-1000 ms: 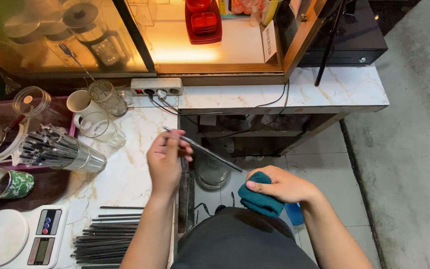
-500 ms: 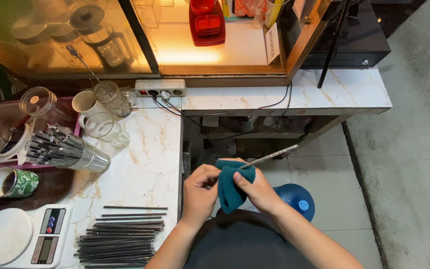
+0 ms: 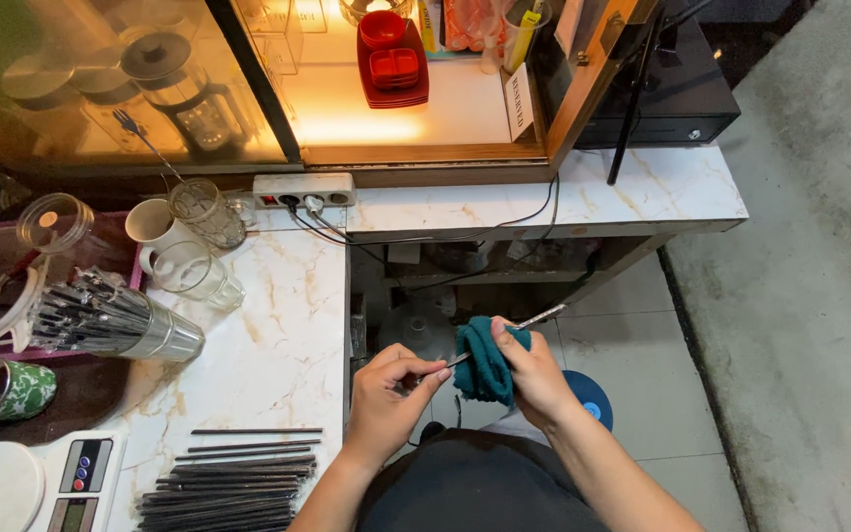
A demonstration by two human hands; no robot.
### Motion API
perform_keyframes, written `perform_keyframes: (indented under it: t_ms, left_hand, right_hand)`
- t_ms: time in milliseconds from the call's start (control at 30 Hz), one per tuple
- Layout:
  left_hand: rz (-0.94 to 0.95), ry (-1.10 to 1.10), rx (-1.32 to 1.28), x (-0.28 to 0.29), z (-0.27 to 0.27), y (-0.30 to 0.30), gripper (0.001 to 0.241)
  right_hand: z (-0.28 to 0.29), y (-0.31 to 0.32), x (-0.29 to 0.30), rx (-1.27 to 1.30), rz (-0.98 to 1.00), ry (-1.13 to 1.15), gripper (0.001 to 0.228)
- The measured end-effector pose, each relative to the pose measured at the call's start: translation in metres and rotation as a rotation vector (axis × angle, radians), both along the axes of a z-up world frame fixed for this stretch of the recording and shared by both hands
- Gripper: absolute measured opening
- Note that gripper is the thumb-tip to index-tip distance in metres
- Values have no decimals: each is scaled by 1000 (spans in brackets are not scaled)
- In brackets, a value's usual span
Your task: Cleaning metal straws individually with a cloth.
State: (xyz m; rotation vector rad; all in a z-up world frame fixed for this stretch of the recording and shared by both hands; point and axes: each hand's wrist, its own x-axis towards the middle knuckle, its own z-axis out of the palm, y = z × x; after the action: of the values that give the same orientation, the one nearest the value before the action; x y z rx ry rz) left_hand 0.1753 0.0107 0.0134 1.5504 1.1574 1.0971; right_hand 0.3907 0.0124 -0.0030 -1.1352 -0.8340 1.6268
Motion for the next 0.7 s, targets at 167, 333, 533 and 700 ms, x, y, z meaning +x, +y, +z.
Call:
perform_keyframes:
  t_ms: [167, 333, 533, 700]
  left_hand:
    - [-8, 32, 32, -16, 8, 3, 10]
    - [42, 144, 20, -49, 26, -2, 10]
    - [426, 367, 252, -139, 59, -18, 13]
    - [865, 567, 541, -228, 66, -74, 11]
  right_hand:
    - [18, 7, 12, -103, -128, 20, 50]
    - [3, 10, 22, -206, -166, 34, 53]
    - [-21, 25, 84, -43, -384, 94, 49]
    - [-31, 13, 79, -260, -249, 69, 45]
